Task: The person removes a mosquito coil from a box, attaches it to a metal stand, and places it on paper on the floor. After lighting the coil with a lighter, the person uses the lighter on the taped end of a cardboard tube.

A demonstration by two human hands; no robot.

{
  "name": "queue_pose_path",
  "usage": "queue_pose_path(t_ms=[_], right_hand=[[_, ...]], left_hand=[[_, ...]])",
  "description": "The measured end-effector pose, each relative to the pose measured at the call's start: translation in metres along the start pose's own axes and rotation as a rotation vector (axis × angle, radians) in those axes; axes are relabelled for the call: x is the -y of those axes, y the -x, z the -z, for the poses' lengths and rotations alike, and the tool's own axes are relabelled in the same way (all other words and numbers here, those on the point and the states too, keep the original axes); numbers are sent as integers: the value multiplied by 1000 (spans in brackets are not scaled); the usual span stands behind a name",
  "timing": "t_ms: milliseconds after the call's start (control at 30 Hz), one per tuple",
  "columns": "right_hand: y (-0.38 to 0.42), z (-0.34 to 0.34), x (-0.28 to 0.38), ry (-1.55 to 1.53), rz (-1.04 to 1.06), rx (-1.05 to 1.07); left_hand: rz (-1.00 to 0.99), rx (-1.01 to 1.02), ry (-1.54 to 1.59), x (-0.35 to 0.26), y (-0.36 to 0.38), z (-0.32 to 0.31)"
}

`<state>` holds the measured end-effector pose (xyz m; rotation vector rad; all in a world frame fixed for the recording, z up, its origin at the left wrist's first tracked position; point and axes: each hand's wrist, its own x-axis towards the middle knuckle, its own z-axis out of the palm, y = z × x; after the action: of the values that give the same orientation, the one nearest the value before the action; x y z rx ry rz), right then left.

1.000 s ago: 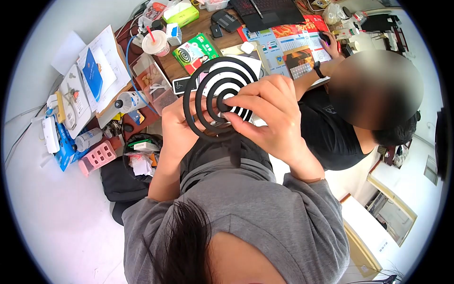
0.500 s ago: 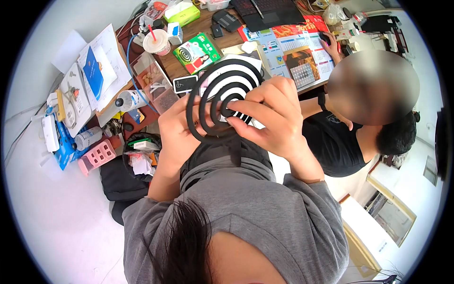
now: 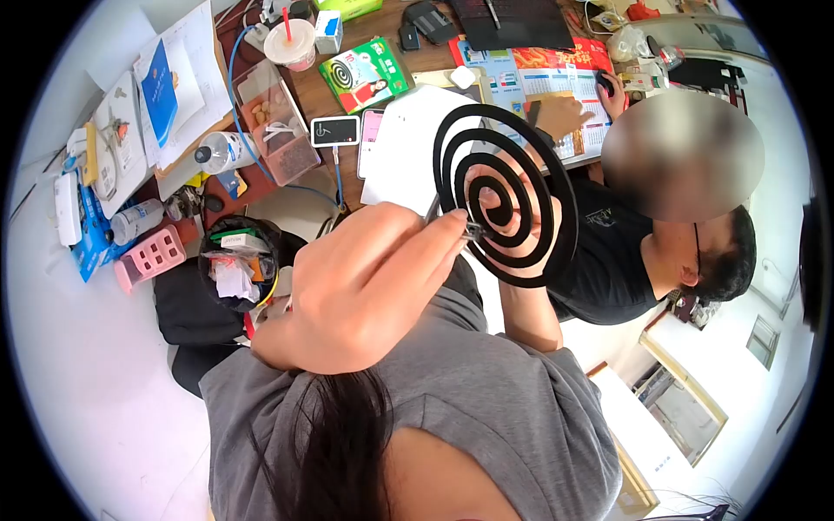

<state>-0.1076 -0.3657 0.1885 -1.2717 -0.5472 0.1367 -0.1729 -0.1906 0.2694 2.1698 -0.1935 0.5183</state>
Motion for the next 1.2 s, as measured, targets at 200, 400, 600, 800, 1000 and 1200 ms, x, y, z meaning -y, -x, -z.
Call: queue_pose_path(t_ms=[200,400,600,800,1000,1200], right_hand=[[-1,-4,4,-154,-193,-7],[-9,-5,19,-106,-352,24],[-15,-7,26,-244,-403,80],[-15,-5,27,-295,-481,91],[-15,-2,25,-294,-481,117],[-15,-1,22,-270,-457,170]], left_hand=[[268,153,95,-1,-7,1],[512,317,420,10,-8,0],[685,453,615,17,-13,3],[718,472,638,20,-12,4],[706,466,610,21,-11,4],[675,450,553,19,-10,5]])
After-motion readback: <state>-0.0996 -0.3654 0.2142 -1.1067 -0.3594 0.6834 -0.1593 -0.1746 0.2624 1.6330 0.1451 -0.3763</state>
